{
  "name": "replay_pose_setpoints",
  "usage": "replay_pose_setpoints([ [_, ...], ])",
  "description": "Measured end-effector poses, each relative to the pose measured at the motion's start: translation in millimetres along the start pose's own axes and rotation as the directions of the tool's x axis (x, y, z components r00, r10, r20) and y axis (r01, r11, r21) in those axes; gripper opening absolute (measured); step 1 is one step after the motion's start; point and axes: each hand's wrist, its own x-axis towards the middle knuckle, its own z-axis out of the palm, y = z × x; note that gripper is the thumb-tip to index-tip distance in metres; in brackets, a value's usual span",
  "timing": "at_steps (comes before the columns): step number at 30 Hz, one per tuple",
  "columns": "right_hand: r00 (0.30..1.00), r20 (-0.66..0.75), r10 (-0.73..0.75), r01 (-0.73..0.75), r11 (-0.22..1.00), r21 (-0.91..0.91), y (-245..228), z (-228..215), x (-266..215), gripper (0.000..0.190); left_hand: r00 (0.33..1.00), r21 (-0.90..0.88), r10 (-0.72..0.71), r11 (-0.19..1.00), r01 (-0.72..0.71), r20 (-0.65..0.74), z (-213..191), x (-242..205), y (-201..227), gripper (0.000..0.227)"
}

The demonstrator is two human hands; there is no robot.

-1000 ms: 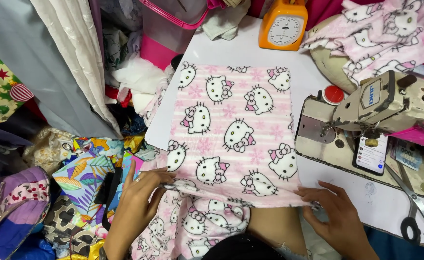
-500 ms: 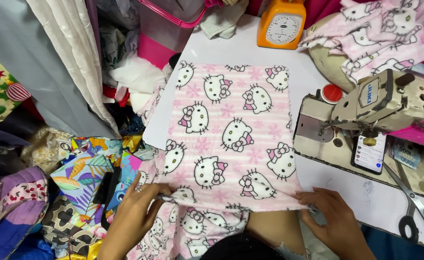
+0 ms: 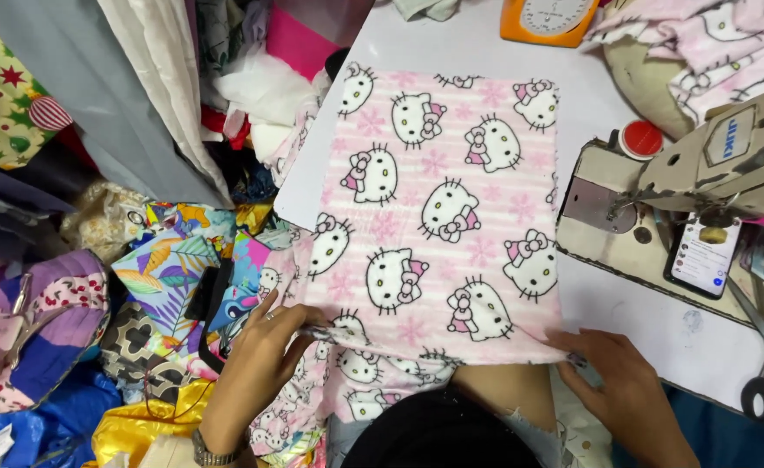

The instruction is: Folding pieces of printed fabric on a workbench in a sewing factory.

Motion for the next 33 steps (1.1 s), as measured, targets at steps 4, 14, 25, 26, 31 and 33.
replay_pose_setpoints([
  [4,0.988,-0.019,-0.156,0.156,0.988,-0.022,-7.7,-3.6,4.8,0.039,0.998,0.054,0.052,0.997,-0.051,-0.020,2.3,-1.3,-2.8,0.028],
  [14,0.980,-0.010,-0.199,0.199,0.980,-0.022,-7.9,-1.4,2.2,0.028,0.993,0.081,0.110,0.991,-0.106,-0.043,7.0,-4.4,-10.7,0.022],
  [25,0.985,0.066,-0.158,0.157,0.987,0.023,-12.3,0.1,6.1,0.022,0.995,0.035,0.103,0.994,-0.102,-0.006,10.1,-5.6,-18.8,0.021],
  [26,0.984,0.070,-0.167,0.165,0.986,0.035,-12.0,0.5,6.7,0.021,0.995,0.030,0.101,0.994,-0.101,-0.004,10.5,-5.5,-19.4,0.020],
  [31,0.976,0.119,-0.180,0.176,0.983,0.044,-5.4,7.7,6.7,0.019,0.996,0.042,0.095,0.995,-0.095,0.001,11.0,-5.3,-19.9,0.021],
  [33,0.976,0.120,-0.183,0.179,0.983,0.042,-4.8,9.1,7.1,0.020,0.996,0.047,0.092,0.995,-0.092,0.004,11.7,-5.8,-20.5,0.020],
])
